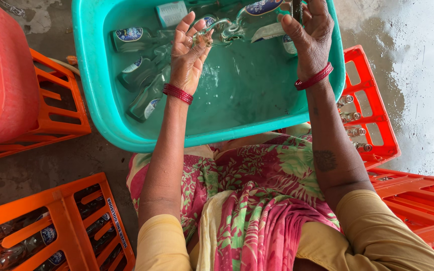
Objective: The person washes clear glass bottles one by one in a teal basin filled with water. They rinse each bottle by hand, shake it to remove excess water, and place it into an orange crate nearby.
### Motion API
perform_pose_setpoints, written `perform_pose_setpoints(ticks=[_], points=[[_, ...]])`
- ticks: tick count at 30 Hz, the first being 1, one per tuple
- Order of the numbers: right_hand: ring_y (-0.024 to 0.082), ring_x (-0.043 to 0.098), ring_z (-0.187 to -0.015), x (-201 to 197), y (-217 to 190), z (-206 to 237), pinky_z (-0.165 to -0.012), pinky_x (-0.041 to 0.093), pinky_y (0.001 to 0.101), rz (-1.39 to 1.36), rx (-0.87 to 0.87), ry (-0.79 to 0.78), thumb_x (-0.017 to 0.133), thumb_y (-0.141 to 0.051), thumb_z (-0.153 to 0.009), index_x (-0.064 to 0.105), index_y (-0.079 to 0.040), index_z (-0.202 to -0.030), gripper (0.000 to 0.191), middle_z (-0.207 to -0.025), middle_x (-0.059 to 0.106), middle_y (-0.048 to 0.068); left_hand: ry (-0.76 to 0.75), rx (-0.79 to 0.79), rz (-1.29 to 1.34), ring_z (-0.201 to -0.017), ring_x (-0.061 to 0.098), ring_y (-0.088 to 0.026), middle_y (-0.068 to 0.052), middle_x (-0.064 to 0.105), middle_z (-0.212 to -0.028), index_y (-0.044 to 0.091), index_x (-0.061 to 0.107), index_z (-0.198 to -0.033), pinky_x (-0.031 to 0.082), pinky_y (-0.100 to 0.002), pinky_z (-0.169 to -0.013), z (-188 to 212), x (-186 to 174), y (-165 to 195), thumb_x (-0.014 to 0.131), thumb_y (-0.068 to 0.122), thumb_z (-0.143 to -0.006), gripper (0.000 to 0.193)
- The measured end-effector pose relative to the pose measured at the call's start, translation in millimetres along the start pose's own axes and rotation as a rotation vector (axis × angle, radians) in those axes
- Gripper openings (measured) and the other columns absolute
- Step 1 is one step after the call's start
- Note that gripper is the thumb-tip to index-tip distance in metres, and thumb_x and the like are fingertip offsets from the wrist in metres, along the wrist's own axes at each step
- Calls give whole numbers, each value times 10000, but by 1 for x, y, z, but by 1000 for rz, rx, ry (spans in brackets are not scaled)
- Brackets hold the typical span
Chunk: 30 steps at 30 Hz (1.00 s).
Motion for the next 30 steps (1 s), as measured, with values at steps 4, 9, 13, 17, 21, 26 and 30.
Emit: perform_pose_setpoints(ticks=[4,9,13,17,21,26,30], points=[[186,627,-1303,2,-2,1,-1138,530,357,-6,27,-8,838,-226,-1077,566,-70,-1521,544,-1387,679,81,3,-10,6,-1283,594,-171,-90,485,-1490,142,397,-1564,501,-339,-1178,-1,-2,-1,748,29,-1009,667],[183,616,-1361,5,-6,2,-1183,523,357,13,3,-34,847,-227,-1071,549,-74,-1532,570,-1433,645,69,14,-8,-10,-1235,599,-143,-92,498,-1483,141,413,-1555,495,-324,-1140,-1,-4,-5,751,38,-1011,649],[180,605,-1374,6,-9,4,-1198,518,361,8,1,-49,854,-221,-1072,519,-72,-1555,606,-1469,619,65,7,-13,0,-1230,596,-137,-85,507,-1471,152,418,-1550,484,-318,-1159,0,-6,-6,754,26,-1005,652],[172,611,-1355,6,-10,5,-1174,511,357,44,-9,-72,849,-211,-1076,516,-59,-1529,582,-1478,615,62,3,6,-12,-1225,590,-136,-85,521,-1462,152,434,-1547,485,-310,-1150,0,-7,-7,760,17,-1004,647],[171,612,-1344,4,-8,7,-1205,533,366,53,-28,-94,849,-203,-1079,522,-46,-1501,557,-1455,618,62,10,15,-61,-1250,588,-142,-85,537,-1455,148,438,-1534,488,-303,-1132,-1,-7,-9,762,18,-996,641],[183,644,-1306,-2,10,9,-1127,542,361,16,39,-65,831,-190,-1079,561,-32,-1456,489,-1381,655,75,-26,-15,-132,-1214,617,-144,-86,574,-1406,117,464,-1517,523,-286,-1073,-3,-9,9,772,-17,-990,625],[184,676,-1223,-2,44,13,-1014,602,346,-105,328,-60,808,-191,-1038,537,-65,-1491,542,-1335,661,77,-48,-34,-399,-1151,673,-144,-107,655,-1308,73,550,-1469,584,-279,-984,-2,-26,32,708,-82,-982,534]])
Point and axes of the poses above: each hand's wrist, its own z-axis away from the middle knuckle, its own x-axis out of the palm, y = z × x, the point moved 4 cm from there along -z, towards the middle knuckle
